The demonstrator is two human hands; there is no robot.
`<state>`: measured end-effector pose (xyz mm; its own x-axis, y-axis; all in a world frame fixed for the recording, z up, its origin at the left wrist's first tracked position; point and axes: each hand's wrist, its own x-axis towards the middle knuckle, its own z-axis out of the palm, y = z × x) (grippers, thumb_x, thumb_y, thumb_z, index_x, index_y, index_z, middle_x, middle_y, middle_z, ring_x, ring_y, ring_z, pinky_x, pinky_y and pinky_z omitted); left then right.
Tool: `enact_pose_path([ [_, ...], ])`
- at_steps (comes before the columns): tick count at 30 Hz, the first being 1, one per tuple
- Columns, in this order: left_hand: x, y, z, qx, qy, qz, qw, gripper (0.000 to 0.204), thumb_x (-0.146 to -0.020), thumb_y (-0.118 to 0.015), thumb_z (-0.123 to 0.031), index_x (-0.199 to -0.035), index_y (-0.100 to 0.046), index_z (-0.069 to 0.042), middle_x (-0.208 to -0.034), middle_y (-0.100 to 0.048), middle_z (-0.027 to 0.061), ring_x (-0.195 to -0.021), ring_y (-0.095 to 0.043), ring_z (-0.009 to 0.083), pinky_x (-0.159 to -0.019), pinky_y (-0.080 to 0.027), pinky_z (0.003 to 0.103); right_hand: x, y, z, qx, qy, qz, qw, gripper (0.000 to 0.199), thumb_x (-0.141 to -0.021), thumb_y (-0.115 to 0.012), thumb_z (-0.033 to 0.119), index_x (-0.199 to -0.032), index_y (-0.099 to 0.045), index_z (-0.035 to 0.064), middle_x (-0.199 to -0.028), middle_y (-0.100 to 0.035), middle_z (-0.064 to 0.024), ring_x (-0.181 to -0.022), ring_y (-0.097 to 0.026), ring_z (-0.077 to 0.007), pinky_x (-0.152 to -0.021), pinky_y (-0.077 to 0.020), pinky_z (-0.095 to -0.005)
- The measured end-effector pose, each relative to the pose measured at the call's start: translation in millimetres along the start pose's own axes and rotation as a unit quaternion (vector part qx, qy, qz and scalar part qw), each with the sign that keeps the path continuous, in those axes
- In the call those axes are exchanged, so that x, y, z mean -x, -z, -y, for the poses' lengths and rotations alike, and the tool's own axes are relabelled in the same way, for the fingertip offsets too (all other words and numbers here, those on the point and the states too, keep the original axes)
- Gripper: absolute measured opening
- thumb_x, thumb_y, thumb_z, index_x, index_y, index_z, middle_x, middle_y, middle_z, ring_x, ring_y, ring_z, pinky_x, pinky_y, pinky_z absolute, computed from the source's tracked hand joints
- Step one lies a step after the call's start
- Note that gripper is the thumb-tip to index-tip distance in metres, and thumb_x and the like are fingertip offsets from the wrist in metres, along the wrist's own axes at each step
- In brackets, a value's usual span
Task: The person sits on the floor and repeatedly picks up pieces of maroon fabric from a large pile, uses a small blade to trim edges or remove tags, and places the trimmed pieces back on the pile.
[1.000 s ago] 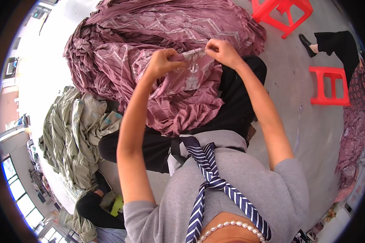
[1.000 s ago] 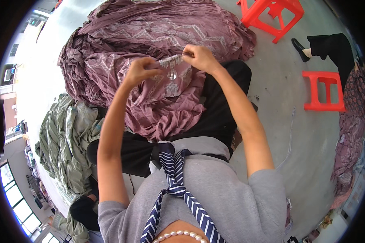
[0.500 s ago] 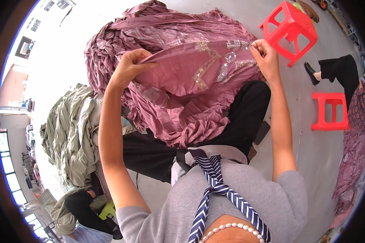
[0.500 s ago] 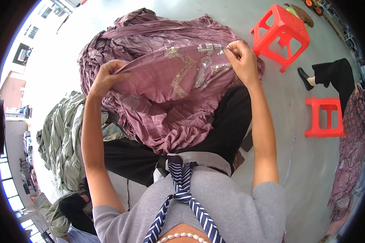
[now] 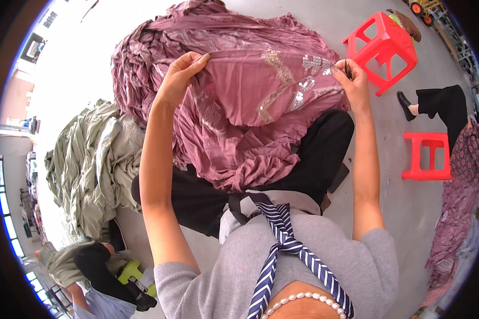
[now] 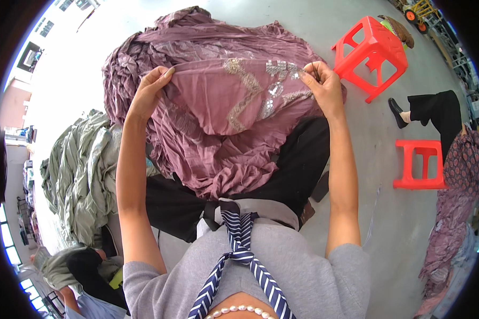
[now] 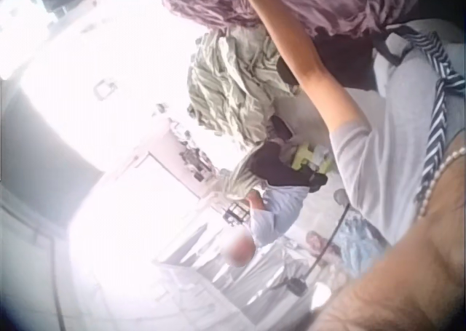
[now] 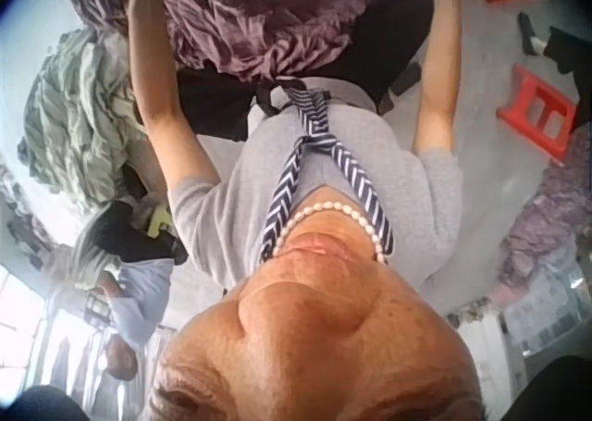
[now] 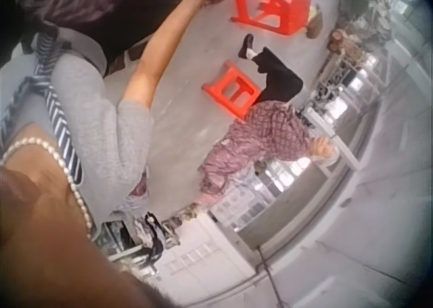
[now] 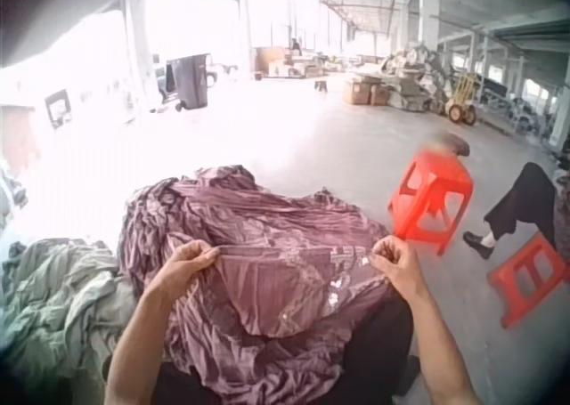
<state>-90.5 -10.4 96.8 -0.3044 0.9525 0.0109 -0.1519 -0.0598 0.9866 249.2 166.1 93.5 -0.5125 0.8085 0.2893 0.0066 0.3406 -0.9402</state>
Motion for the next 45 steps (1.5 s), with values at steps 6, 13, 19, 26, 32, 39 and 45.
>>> enact_pose_path([
  [6,-16,19,41,-0.336,-0.047,-0.038,0.94,0.026,-0.081,-0.066,-0.017,-0.065,-0.05,-0.005,-0.064,-0.042,-0.0057,-0.058,-0.037,0.0043,-0.048,-0.031,0.025,6,-3,-7,0.2,0.011,-0.035,0.979,0.009,-0.077,-0.061,0.015,-0.08,-0.058,0.0061,-0.072,-0.057,-0.0023,-0.069,-0.054,-0.011,-0.063,-0.0453,-0.0292],
  [13,36,-28,128,-0.43,-0.24,-0.011,0.87,0.017,-0.062,-0.072,-0.007,-0.067,-0.056,-0.006,-0.064,-0.055,0.0062,-0.056,-0.052,0.0202,-0.048,-0.04,0.031,28,10,-56,0.106,-0.046,-0.054,0.992,0.017,-0.076,-0.064,0.016,-0.084,-0.057,0.0034,-0.071,-0.062,-0.0074,-0.065,-0.058,-0.0151,-0.06,-0.0458,-0.0308],
  [19,130,-97,178,-0.637,-0.327,0.248,0.652,0.037,-0.069,-0.068,-0.013,-0.104,-0.058,-0.01,-0.102,-0.057,0.0106,-0.088,-0.057,0.0282,-0.063,-0.047,0.038,78,17,-93,0.192,-0.075,-0.025,0.978,0.02,-0.072,-0.063,0.017,-0.085,-0.056,0.0022,-0.073,-0.062,-0.0101,-0.068,-0.061,-0.021,-0.062,-0.0466,-0.0332],
  [26,124,-30,185,-0.499,-0.099,0.324,0.797,0.028,-0.064,-0.057,-0.006,-0.091,-0.064,-0.012,-0.08,-0.061,0.0114,-0.073,-0.06,0.0318,-0.059,-0.048,0.038,111,-5,-104,0.24,-0.142,0.084,0.957,0.02,-0.073,-0.064,0.02,-0.083,-0.059,0.0042,-0.072,-0.064,-0.0104,-0.068,-0.064,-0.0202,-0.06,-0.048,-0.0321],
  [32,93,6,69,-0.295,0.093,0.163,0.937,0.044,-0.067,-0.07,0.004,-0.109,-0.054,0.001,-0.097,-0.06,0.01,-0.077,-0.059,0.0197,-0.062,-0.049,0.031,75,-40,-54,-0.071,-0.024,0.101,0.992,0.011,-0.081,-0.059,0.008,-0.089,-0.054,0.0022,-0.076,-0.054,0.0017,-0.07,-0.049,-0.0052,-0.062,-0.042,-0.0219],
  [39,101,-69,-3,-0.129,-0.037,0.005,0.991,0.048,-0.071,-0.066,0.004,-0.115,-0.048,0.004,-0.095,-0.057,0.0096,-0.086,-0.054,0.0176,-0.076,-0.046,0.031,88,-127,38,-0.156,0.104,0.204,0.961,0.093,-0.065,-0.078,0.036,-0.135,-0.03,-0.0011,-0.128,-0.046,-0.0162,-0.121,-0.04,-0.0212,-0.102,-0.0296,-0.0335],
  [45,92,-64,19,-0.235,-0.029,0.048,0.97,0.041,-0.076,-0.069,-0.005,-0.112,-0.053,0.004,-0.094,-0.061,0.0084,-0.081,-0.056,0.0129,-0.067,-0.047,0.025,109,-142,11,0.015,-0.056,0.237,0.97,0.045,-0.063,-0.07,0.029,-0.091,-0.058,-0.004,-0.09,-0.06,-0.02,-0.089,-0.056,-0.0294,-0.077,-0.0441,-0.0376],
])
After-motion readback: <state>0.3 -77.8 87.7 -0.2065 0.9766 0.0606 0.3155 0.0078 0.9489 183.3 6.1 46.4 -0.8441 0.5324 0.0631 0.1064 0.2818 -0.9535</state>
